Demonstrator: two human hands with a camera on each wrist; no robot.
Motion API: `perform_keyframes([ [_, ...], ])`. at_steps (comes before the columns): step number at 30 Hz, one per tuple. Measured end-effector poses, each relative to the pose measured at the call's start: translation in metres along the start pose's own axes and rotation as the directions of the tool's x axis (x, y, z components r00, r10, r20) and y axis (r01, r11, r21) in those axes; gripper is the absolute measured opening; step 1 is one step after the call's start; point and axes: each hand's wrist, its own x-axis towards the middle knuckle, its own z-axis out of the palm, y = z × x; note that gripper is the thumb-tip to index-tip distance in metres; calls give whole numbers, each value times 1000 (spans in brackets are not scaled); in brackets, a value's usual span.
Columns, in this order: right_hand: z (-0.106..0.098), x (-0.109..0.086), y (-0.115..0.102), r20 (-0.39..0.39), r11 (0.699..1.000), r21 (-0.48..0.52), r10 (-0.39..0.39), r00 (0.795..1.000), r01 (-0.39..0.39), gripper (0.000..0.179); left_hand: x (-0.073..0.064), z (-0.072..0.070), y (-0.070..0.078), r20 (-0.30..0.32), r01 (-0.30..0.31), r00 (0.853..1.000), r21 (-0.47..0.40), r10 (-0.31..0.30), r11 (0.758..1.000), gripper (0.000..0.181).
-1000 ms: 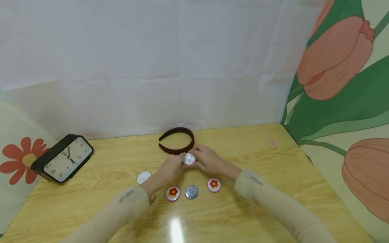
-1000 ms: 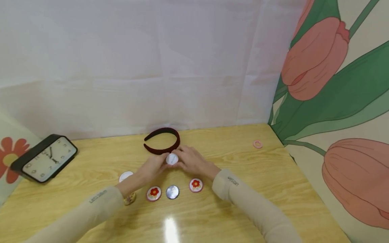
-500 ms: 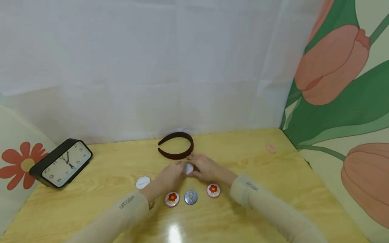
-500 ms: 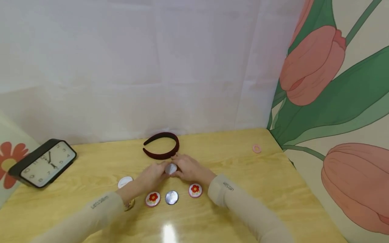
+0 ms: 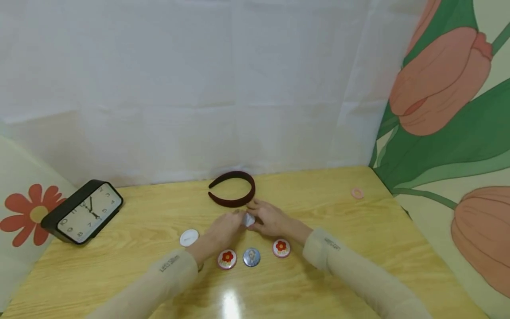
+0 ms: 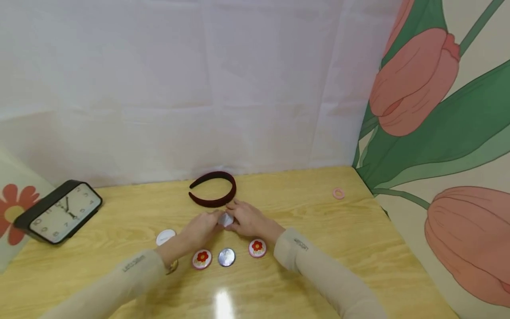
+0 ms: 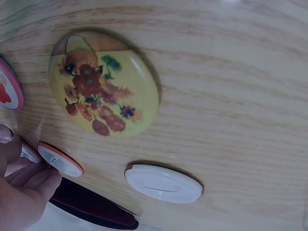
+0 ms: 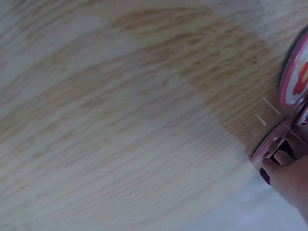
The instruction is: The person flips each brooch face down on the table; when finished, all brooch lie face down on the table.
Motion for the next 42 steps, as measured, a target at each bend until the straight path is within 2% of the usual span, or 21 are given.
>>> perform_keyframes([
  [7,-3,-6,1,-22,1000,30,6,1000,-5,54,4,-2,4,17,4,1000,-42,-3,999,21],
  [12,-12,-9,7,-43,999,51,7,999,-5,49,9,-5,8,12,26,1000,-78,-26,997,41],
  [15,-21,-14,15,-46,999,36,22,999,-20,46,18,-7,14,19,18,1000,-78,-17,997,58],
  [20,-34,-25,29,-42,999,-4,51,998,-51,42,42,-7,30,43,-38,998,-111,43,993,67],
  [23,-37,-31,35,-28,998,-2,66,997,-66,45,54,-5,39,79,-25,996,-150,37,988,62],
  [25,-37,-34,38,-24,998,7,62,998,-62,46,60,-2,43,109,-4,994,-130,19,992,60],
  [27,-35,-37,43,-19,998,5,64,998,-64,45,63,1,47,151,22,988,-68,-12,997,62],
  [30,-30,-40,47,-15,998,1,64,998,-64,42,64,5,50,192,41,980,28,-46,999,54],
  [33,-28,-44,49,-7,997,6,75,997,-75,42,63,9,52,224,62,972,69,-76,996,41],
  [37,-28,-45,49,2,998,4,68,998,-68,42,61,10,54,234,88,967,81,-105,993,30],
  [42,-27,-44,49,-3,997,-16,74,997,-74,39,58,13,54,193,64,978,54,-74,996,25],
])
